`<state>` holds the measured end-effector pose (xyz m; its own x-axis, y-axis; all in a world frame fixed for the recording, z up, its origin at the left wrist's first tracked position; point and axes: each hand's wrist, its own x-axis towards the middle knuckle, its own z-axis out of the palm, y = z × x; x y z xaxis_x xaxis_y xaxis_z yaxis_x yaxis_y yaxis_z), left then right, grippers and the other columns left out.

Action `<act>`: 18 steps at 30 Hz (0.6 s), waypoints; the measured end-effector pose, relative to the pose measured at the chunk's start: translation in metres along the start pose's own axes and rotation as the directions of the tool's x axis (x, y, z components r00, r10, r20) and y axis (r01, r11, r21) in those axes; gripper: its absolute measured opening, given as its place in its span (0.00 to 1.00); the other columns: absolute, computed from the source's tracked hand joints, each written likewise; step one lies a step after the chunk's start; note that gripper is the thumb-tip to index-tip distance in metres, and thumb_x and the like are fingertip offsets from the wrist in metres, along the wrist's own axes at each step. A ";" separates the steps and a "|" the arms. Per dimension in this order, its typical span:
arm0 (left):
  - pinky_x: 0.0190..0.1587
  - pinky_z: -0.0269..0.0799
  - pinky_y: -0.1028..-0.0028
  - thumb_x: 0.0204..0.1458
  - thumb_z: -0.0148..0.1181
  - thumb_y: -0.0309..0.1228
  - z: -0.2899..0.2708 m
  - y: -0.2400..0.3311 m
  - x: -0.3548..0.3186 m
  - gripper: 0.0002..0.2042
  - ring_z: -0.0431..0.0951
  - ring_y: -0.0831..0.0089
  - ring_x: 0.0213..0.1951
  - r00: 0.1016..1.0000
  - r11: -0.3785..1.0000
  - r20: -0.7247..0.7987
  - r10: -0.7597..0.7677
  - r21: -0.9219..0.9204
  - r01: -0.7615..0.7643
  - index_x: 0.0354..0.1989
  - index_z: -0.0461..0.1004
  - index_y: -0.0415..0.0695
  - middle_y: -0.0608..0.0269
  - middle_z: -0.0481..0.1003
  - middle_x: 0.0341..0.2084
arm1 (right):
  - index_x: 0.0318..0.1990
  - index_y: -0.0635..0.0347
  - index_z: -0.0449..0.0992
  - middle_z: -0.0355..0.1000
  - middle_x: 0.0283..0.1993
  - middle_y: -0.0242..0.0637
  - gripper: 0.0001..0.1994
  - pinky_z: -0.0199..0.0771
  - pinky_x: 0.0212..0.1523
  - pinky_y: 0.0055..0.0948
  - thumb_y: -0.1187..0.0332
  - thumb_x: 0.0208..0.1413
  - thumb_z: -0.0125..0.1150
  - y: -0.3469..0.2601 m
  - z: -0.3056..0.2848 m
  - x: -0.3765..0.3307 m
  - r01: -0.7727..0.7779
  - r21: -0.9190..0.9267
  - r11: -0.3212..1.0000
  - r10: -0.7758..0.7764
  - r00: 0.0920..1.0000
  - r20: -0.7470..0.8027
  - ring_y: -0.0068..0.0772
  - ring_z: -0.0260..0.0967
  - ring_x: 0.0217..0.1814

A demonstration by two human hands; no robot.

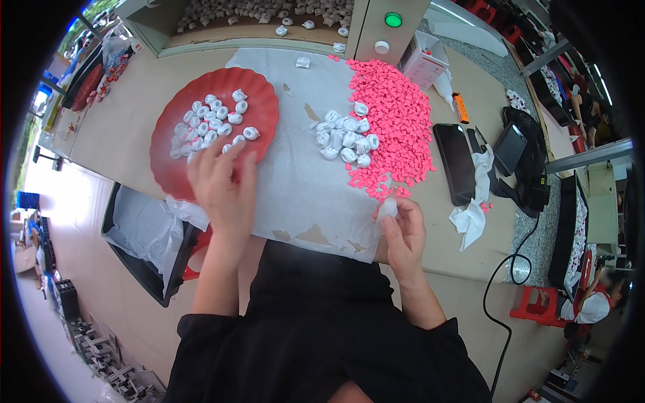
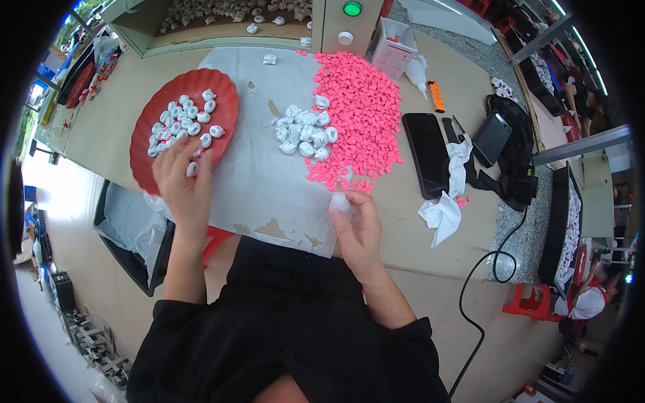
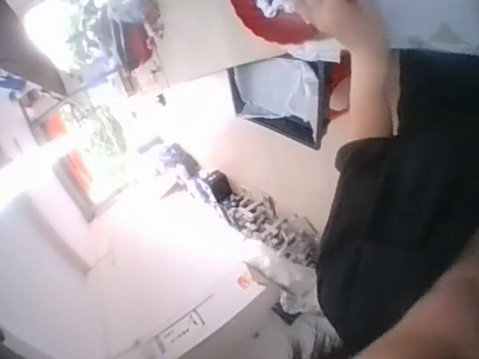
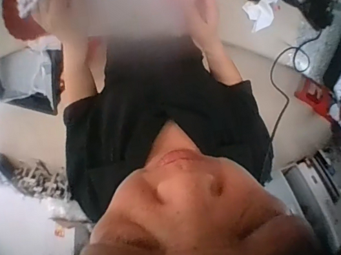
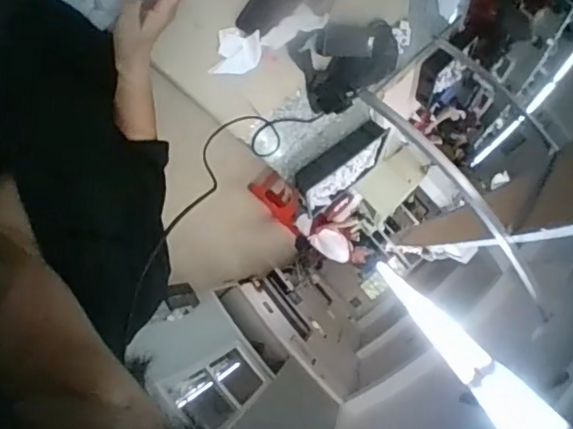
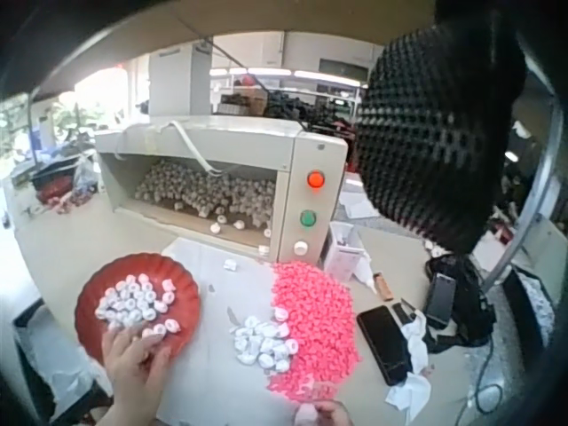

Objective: The person uses a small white tube to apply a pink substance onto small white round candies. They pick up each candy individually, apply the pink material, and place the finished item onto a red plate. The process is repeated continuously throughout the clip.

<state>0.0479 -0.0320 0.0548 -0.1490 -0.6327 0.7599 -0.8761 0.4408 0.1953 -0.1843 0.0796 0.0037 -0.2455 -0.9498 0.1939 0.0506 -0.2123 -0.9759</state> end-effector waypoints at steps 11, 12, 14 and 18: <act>0.32 0.67 0.73 0.42 0.61 0.25 0.057 0.049 -0.005 0.12 0.73 0.71 0.29 0.785 0.813 0.608 -0.124 -0.391 0.431 0.35 0.69 0.38 0.56 0.73 0.30 | 0.46 0.68 0.65 0.66 0.39 0.38 0.14 0.69 0.37 0.25 0.76 0.51 0.55 -0.017 -0.005 0.003 -0.154 0.381 0.912 0.198 0.977 -0.080 0.26 0.67 0.38; 0.32 0.67 0.75 0.43 0.60 0.25 0.053 0.047 -0.010 0.11 0.73 0.72 0.30 0.723 0.705 0.675 -0.146 -0.442 0.555 0.36 0.69 0.38 0.56 0.73 0.31 | 0.45 0.67 0.65 0.66 0.40 0.38 0.14 0.69 0.37 0.25 0.76 0.51 0.55 -0.018 -0.005 0.004 -0.134 0.384 0.914 0.193 0.974 -0.118 0.26 0.67 0.38; 0.33 0.68 0.77 0.46 0.58 0.23 0.040 0.045 -0.020 0.09 0.73 0.76 0.31 0.581 0.439 0.800 -0.148 -0.474 0.763 0.36 0.69 0.38 0.56 0.74 0.33 | 0.46 0.67 0.65 0.66 0.40 0.38 0.15 0.67 0.35 0.24 0.76 0.50 0.56 -0.006 -0.014 0.004 -0.083 0.357 0.930 0.156 0.971 -0.183 0.26 0.66 0.36; 0.35 0.69 0.79 0.48 0.55 0.21 0.028 0.056 -0.037 0.09 0.73 0.77 0.33 0.406 -0.472 0.907 0.108 -0.313 0.824 0.39 0.67 0.40 0.54 0.73 0.37 | 0.45 0.64 0.65 0.66 0.39 0.38 0.15 0.67 0.35 0.25 0.77 0.48 0.57 -0.013 -0.019 0.014 -0.030 0.524 0.851 0.169 0.961 -0.220 0.27 0.66 0.35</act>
<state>-0.0082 -0.0015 0.0205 -0.5715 -0.7870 -0.2325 0.4343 -0.5305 0.7280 -0.2070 0.0734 0.0169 -0.4400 -0.8980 -0.0008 0.5578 -0.2726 -0.7839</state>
